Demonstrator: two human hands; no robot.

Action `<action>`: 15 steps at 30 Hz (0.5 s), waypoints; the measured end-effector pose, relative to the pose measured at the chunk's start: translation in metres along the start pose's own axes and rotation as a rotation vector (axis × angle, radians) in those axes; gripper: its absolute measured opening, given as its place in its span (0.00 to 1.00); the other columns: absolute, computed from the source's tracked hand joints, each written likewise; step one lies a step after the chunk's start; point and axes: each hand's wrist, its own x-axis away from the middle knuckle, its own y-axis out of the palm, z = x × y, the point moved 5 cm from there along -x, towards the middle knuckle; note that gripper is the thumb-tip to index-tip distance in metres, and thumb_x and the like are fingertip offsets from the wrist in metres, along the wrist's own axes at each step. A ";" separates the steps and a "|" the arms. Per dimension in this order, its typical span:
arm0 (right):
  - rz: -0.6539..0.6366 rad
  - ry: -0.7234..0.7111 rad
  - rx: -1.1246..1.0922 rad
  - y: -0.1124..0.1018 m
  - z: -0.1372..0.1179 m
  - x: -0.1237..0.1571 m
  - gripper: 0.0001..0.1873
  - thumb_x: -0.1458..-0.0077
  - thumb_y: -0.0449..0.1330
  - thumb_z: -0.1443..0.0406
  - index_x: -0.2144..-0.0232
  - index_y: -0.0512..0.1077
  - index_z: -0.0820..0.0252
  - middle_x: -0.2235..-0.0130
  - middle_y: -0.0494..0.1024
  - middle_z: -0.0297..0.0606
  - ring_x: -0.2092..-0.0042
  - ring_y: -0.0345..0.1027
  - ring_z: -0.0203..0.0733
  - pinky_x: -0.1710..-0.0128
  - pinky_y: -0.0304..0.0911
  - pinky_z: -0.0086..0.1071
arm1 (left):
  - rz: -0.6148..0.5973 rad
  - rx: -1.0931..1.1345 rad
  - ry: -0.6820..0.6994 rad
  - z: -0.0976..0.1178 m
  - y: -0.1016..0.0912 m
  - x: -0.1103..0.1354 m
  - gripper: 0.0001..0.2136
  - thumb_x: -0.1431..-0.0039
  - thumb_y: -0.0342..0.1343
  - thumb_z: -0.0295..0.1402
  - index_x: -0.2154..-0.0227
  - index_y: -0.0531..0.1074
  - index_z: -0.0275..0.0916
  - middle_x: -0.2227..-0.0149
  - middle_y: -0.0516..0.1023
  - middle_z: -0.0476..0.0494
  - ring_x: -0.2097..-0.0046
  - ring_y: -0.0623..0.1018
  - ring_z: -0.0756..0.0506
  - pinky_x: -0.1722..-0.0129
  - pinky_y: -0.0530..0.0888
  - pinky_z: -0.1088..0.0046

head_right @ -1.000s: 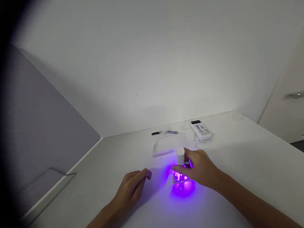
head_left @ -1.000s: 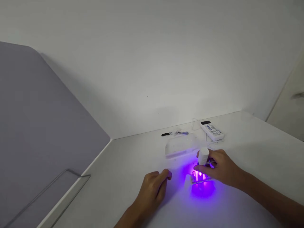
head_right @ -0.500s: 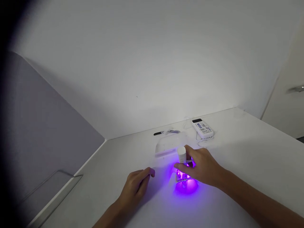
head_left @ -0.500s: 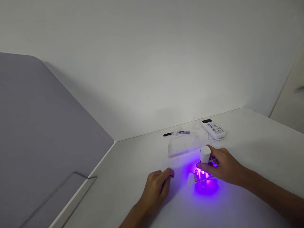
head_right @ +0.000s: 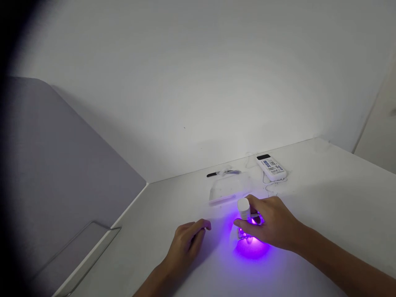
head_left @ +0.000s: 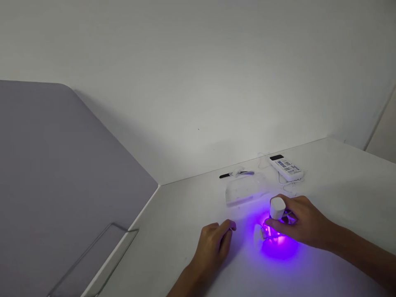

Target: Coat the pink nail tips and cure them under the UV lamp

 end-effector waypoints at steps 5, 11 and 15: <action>0.026 -0.042 -0.001 0.000 -0.001 0.001 0.18 0.39 0.58 0.52 0.73 0.65 0.57 0.82 0.62 0.24 0.81 0.55 0.32 0.78 0.53 0.26 | 0.010 -0.002 -0.002 -0.001 0.001 0.001 0.14 0.40 0.41 0.21 0.70 0.71 0.37 0.85 0.64 0.56 0.84 0.61 0.53 0.80 0.63 0.80; 0.062 -0.081 0.067 0.000 0.003 0.001 0.19 0.39 0.57 0.50 0.73 0.67 0.57 0.82 0.63 0.25 0.82 0.55 0.32 0.80 0.53 0.26 | 0.007 -0.006 0.004 -0.001 0.003 0.002 0.14 0.39 0.41 0.22 0.69 0.71 0.37 0.85 0.64 0.56 0.84 0.62 0.53 0.78 0.65 0.80; 0.043 -0.086 0.087 -0.001 0.002 0.001 0.18 0.39 0.58 0.50 0.71 0.69 0.56 0.84 0.62 0.24 0.83 0.55 0.32 0.81 0.54 0.27 | 0.002 -0.013 -0.021 -0.001 0.003 0.001 0.13 0.39 0.41 0.22 0.68 0.72 0.37 0.85 0.65 0.56 0.84 0.64 0.53 0.77 0.65 0.79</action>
